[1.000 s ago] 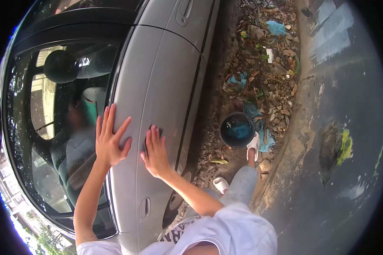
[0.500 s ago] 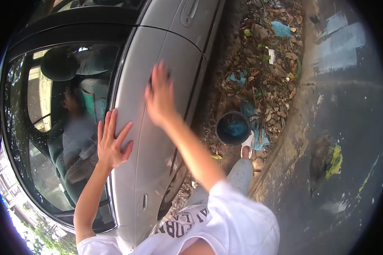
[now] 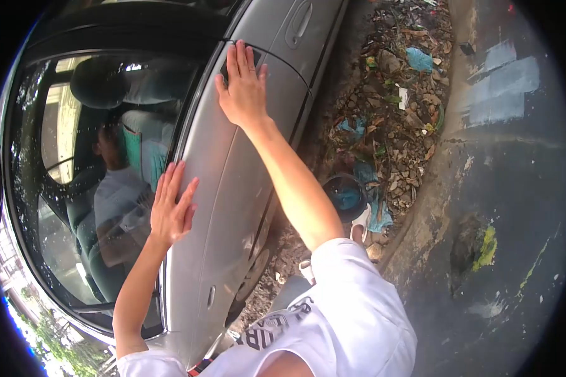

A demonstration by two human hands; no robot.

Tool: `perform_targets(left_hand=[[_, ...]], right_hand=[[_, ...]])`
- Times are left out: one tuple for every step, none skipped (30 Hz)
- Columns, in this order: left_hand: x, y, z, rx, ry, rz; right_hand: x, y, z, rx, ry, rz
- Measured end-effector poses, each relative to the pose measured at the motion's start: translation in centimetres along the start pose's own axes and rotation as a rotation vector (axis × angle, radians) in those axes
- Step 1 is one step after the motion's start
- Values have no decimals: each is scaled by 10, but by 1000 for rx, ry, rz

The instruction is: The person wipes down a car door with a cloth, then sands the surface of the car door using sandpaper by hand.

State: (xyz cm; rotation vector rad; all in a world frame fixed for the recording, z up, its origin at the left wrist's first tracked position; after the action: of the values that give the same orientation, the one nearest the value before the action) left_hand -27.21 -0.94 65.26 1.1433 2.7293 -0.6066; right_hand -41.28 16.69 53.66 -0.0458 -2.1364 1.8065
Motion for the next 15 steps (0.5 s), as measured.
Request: perform_targets(left_hand=[[-2, 0, -1, 9, 16, 2], [0, -2, -3, 25, 51, 3], [-3, -3, -3, 25, 57, 0], [-7, -3, -2, 8, 100, 6], [-6, -4, -4, -3, 153, 11], [-5, -4, -5, -7, 162, 5], [-5, -5, -5, 22, 128, 3], [-4, -4, -2, 49, 99, -3], [-4, -3, -1, 46, 98, -11], [-3, -4, 1, 53, 87, -17], [-3, -5, 0, 61, 74, -12], [1, -3, 1, 48, 91, -16], [-3, -3, 0, 38, 112, -5], [-4, -5, -1, 37, 136, -4], [-4, -7, -3, 40, 143, -17]], right_hand=[[-18, -12, 11, -48, 22, -8], [-34, -27, 18, -100, 53, -33], [-85, -49, 37, -90, -49, -63], [-140, -57, 61, -29, -156, -48], [-147, -61, 62, -27, -247, -12], [-151, -61, 59, -25, -345, 33], [-105, -52, 35, -54, -207, 24], [-52, -35, 14, -86, -73, 10], [-38, -27, 17, -86, -81, 7], [-26, -24, 18, -80, -42, -2], [-18, -22, 16, -74, 4, -3], [-12, -20, 7, -90, 47, -18], [-60, -36, 26, -103, -17, -36], [-114, -52, 43, -55, -111, -23], [-147, -76, 47, 39, -240, 54]])
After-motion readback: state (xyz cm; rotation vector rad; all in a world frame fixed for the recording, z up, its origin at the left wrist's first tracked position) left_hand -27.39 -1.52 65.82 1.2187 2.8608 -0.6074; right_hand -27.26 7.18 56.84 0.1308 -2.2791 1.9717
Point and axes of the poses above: each hand's wrist, its own x-axis towards the middle knuckle, its own z-axis out of the palm, y = z × x, the point moved 7 cm from there along x, towards the middle knuckle, and after that the axes turned 15 degrees about x, right-handed, at the moved point
